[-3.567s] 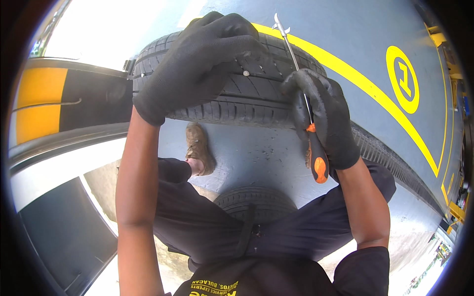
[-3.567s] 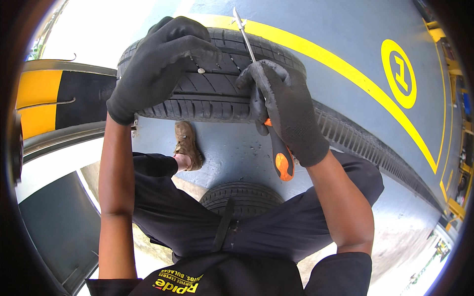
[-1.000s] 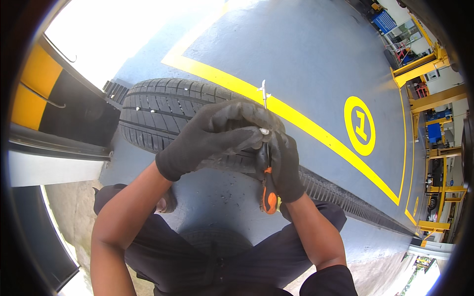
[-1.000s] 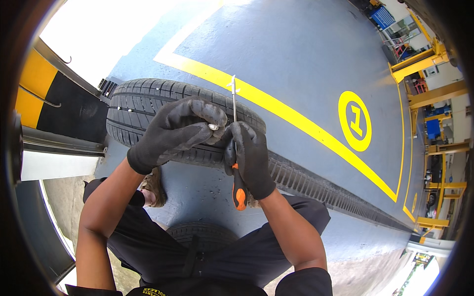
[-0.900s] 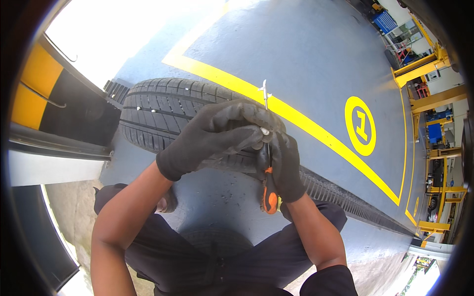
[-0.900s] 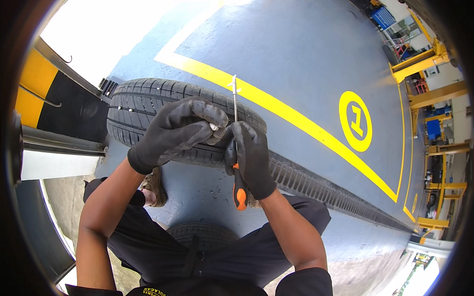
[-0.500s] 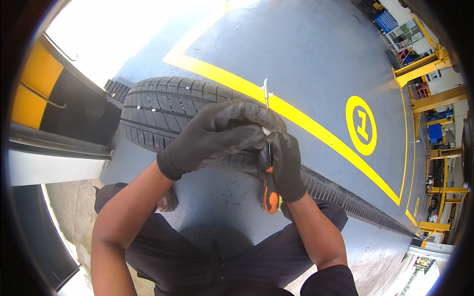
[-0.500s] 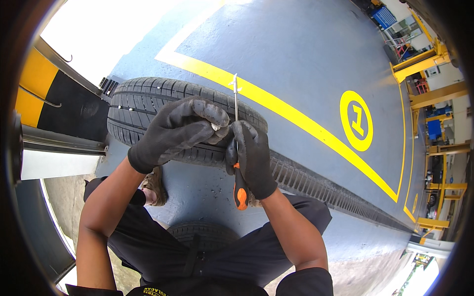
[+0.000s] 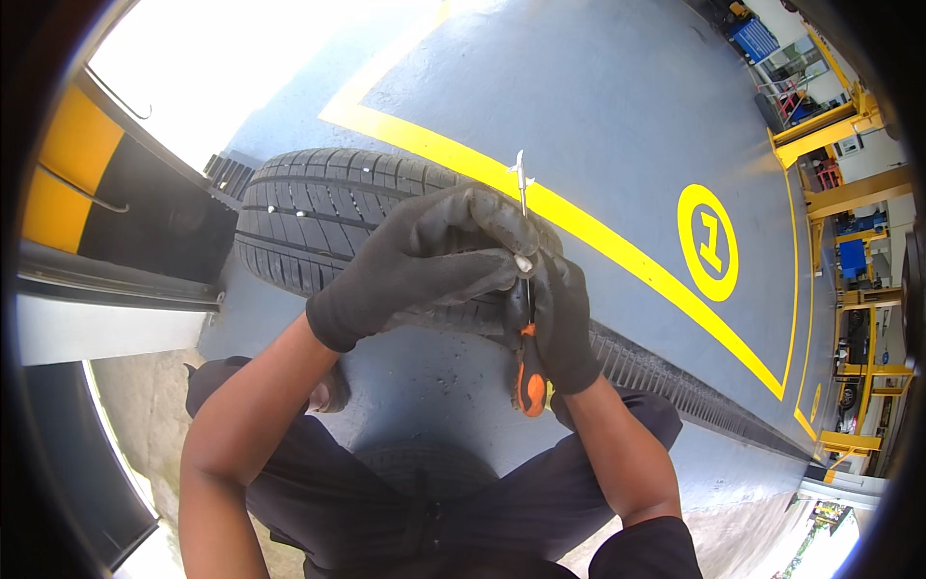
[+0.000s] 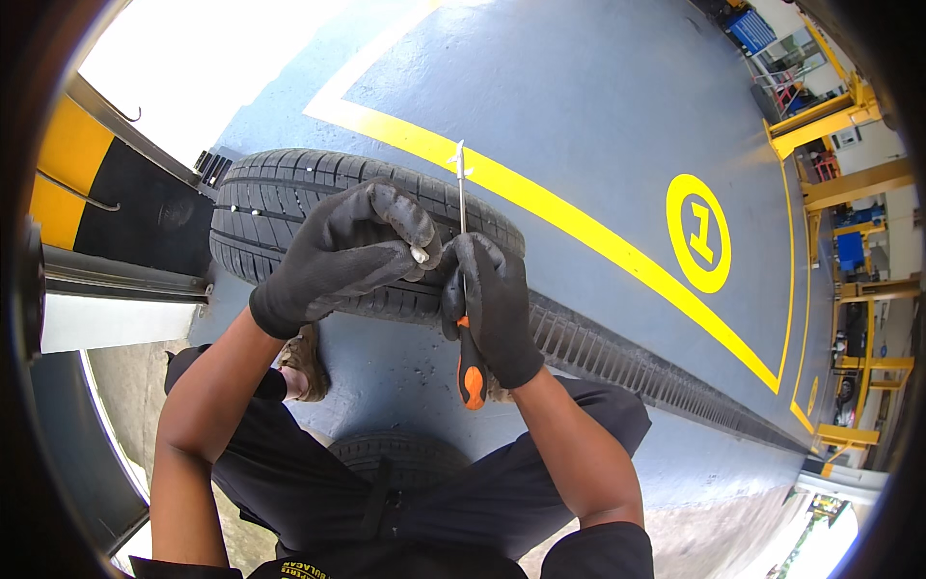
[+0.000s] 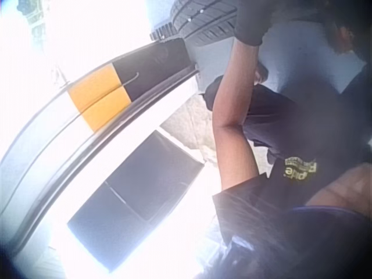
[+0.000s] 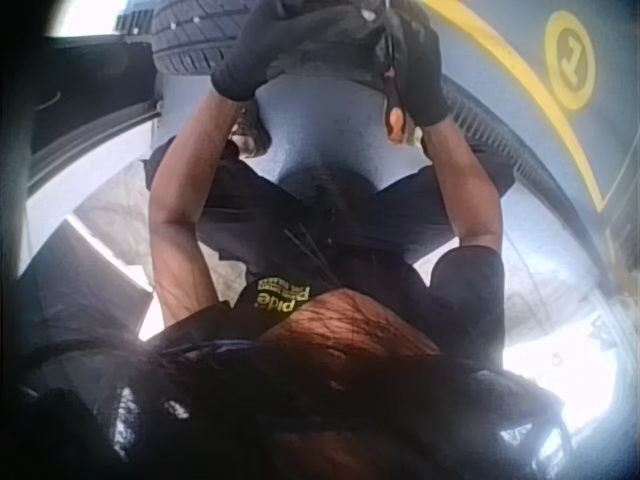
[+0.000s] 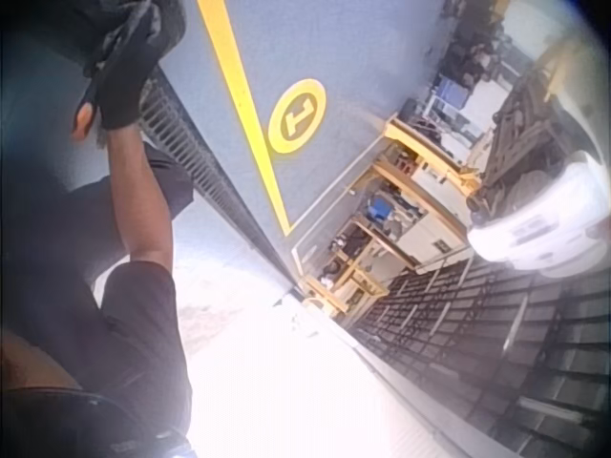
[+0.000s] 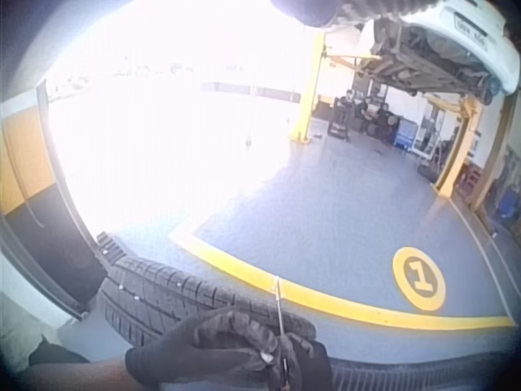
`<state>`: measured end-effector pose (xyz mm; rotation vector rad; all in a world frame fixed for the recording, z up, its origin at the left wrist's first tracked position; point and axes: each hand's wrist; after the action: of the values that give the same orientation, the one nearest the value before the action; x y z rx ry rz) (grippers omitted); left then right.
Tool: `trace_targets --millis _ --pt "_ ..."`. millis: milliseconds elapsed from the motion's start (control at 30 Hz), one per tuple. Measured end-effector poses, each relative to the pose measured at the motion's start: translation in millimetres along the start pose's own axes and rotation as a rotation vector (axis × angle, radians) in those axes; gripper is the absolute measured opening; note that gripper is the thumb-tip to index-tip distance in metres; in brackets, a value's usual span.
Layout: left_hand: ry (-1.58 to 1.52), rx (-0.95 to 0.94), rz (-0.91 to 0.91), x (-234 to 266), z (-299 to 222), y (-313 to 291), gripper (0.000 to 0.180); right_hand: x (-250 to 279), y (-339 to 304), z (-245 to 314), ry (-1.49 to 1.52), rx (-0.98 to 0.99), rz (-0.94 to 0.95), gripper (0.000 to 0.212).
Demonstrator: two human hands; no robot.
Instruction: The person sits on the floor and uses a screwdriver to pry and remove nails from the tread of a car tire. The person repeatedly inserts the tool into the nail holes and pulls out the nails one by one.
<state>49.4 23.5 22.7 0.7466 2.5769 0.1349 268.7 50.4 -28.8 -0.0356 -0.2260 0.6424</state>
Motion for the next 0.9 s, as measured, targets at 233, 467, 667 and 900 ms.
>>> trace_targets --millis 233,467,667,900 --pt "0.036 -0.043 0.066 7.6 5.5 -2.0 0.016 -4.3 -0.5 5.7 0.032 0.033 -0.012 0.032" --pt "0.006 0.064 0.022 -4.5 1.9 -1.6 0.016 -7.1 6.9 1.4 0.036 0.189 -0.061 0.038" --pt "0.125 0.066 -0.005 -10.1 4.9 1.6 0.008 0.2 5.1 -12.3 -0.22 0.126 0.062 0.026" --pt "0.641 0.117 -0.002 -10.8 12.4 -5.4 0.01 -4.1 9.4 12.6 0.048 -0.141 0.055 0.033"
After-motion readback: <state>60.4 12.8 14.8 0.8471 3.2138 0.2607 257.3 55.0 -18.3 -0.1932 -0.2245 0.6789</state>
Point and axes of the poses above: each hand's wrist, its own y-axis towards the middle knuckle, its own x-axis out of the back of the hand, z = x × y, and after that the axes turned 14 degrees about z, right-handed
